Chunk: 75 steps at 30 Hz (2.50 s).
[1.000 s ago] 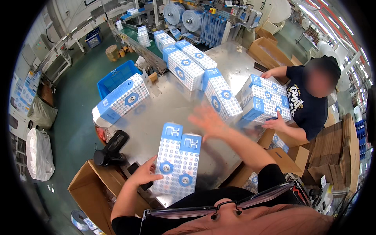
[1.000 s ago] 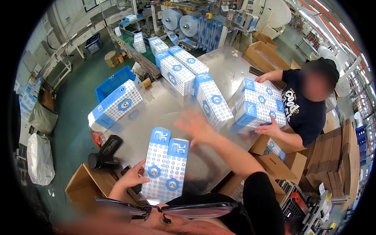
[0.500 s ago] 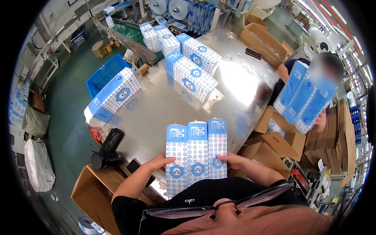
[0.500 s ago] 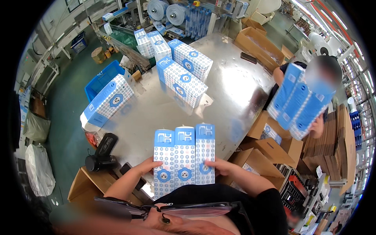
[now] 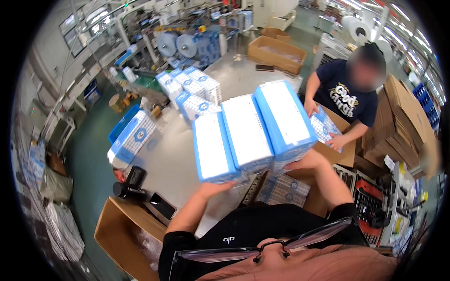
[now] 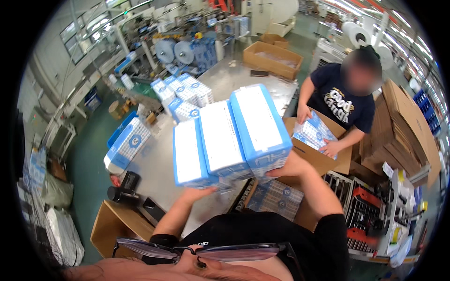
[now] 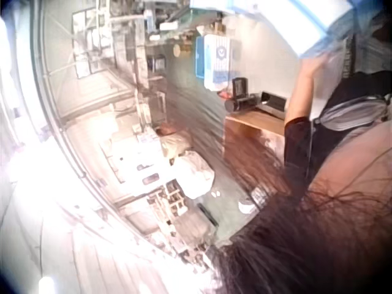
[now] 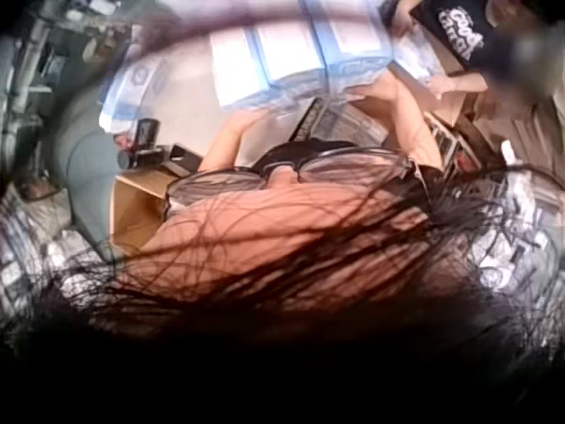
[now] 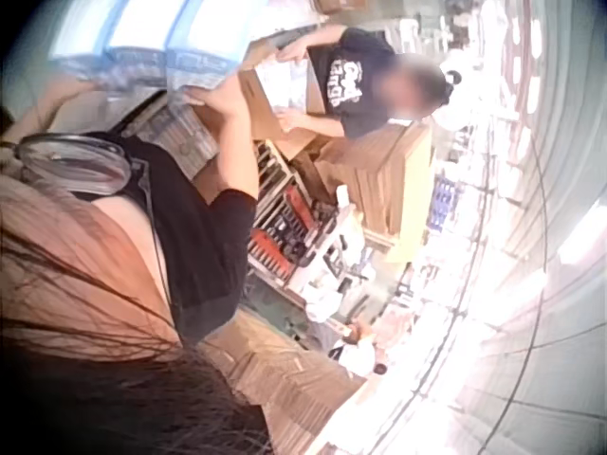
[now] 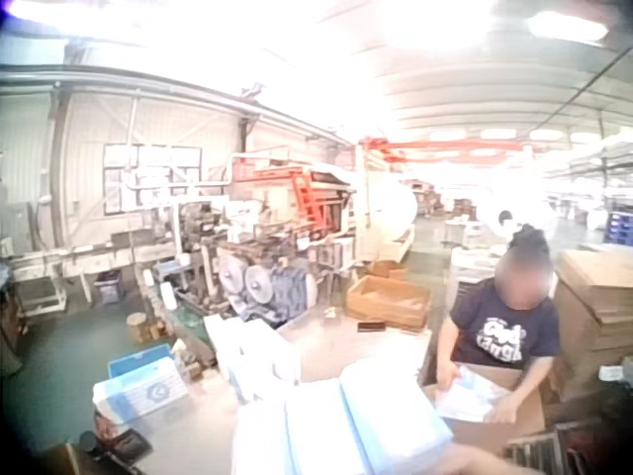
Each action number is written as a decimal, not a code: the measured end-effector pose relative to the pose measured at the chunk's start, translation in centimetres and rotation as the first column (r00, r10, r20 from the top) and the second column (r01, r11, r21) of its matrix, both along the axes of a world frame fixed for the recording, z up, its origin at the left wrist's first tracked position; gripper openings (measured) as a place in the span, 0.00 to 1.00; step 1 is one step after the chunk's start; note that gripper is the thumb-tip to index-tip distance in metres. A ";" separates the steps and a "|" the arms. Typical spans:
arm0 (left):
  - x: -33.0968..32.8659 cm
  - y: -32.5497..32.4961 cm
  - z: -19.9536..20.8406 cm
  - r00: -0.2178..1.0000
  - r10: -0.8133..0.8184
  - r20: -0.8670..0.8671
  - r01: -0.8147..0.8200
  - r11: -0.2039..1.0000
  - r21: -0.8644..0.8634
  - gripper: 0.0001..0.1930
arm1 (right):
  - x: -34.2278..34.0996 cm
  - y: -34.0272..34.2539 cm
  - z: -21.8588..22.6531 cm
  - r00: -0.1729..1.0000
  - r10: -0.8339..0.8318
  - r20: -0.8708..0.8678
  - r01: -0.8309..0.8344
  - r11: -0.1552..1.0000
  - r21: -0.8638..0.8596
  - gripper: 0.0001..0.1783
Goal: The person picks up groups of rectangular blue-and-white boxes from a metal table and places them into cardboard boxes, then moves the cardboard boxes onto a conveyor belt. The person also handles cardboard flats and clear plastic components during the process.
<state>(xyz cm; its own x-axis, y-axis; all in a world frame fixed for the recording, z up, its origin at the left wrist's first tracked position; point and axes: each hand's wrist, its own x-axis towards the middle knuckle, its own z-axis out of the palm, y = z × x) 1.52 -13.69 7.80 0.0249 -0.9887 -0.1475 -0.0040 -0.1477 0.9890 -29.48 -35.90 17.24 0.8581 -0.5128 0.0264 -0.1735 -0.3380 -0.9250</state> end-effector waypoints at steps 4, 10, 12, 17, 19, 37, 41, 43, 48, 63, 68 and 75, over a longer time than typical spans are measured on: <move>-10.6 0.1 1.0 0.932 -0.305 -0.196 0.312 0.950 0.008 0.36 | -13.2 2.0 7.4 0.992 -0.043 -0.122 0.022 0.985 -0.173 0.56; -16.9 3.0 -5.0 0.835 -0.516 0.191 0.441 0.835 0.329 0.22 | -22.7 0.8 -3.4 0.748 0.060 -0.661 -0.103 0.994 -0.026 0.59; -17.3 3.4 -5.0 0.995 -0.079 0.067 0.052 0.940 0.339 0.15 | -23.4 0.8 -11.6 0.638 -0.306 -0.706 0.145 0.949 -0.280 0.53; -16.8 -1.5 -8.9 0.450 0.338 0.827 -0.120 0.940 -0.318 0.25 | -17.0 6.7 -14.4 0.527 -0.216 -0.822 -0.322 0.844 -0.428 0.66; -16.9 -4.0 -9.7 0.391 0.264 0.882 -0.057 0.963 -0.263 0.28 | -16.3 7.1 -16.2 0.431 -0.088 -0.898 -0.338 0.907 -0.251 0.69; -21.3 -16.6 -11.3 0.315 -0.486 0.815 0.441 0.835 0.327 0.51 | -16.9 0.4 -17.3 0.653 -0.637 -0.408 0.164 0.646 -0.746 0.30; -21.8 -13.0 -16.3 0.667 -0.197 0.719 0.224 0.973 0.059 0.59 | -17.6 2.6 -20.0 0.359 -0.831 -0.425 0.332 0.539 -0.774 0.31; -20.7 -10.4 -18.7 0.785 -0.022 0.619 0.091 0.993 -0.080 0.56 | -18.2 8.8 -26.1 0.481 -0.856 -0.189 0.340 0.380 -0.860 0.36; -20.8 -6.4 -22.2 0.709 -0.221 0.670 0.157 0.975 0.155 0.32 | -19.9 13.4 -27.8 0.623 -0.562 -0.543 0.176 0.778 -0.603 0.46; -3.2 -25.3 -1.8 -0.256 -0.255 0.932 0.192 0.932 0.308 0.64 | -21.5 11.4 -29.0 0.661 -0.596 -0.455 0.270 0.755 -0.597 0.49; -3.4 -25.7 -3.9 -0.130 -0.252 0.959 0.325 0.903 0.282 0.47 | -21.7 11.7 -29.5 0.641 -0.623 -0.448 0.268 0.729 -0.630 0.49; 1.9 -15.3 -2.8 -0.214 -0.274 0.938 0.499 0.794 0.346 0.35 | -20.9 12.2 -28.9 0.629 -0.635 -0.448 0.265 0.717 -0.645 0.49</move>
<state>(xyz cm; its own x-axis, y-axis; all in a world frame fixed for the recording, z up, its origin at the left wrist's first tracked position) 3.42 -28.94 4.95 -0.3747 -0.8723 -0.3140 -0.9033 0.4198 -0.0882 -50.41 -23.72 -11.68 0.4235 -0.9051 -0.0370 -0.8746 -0.3979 -0.2771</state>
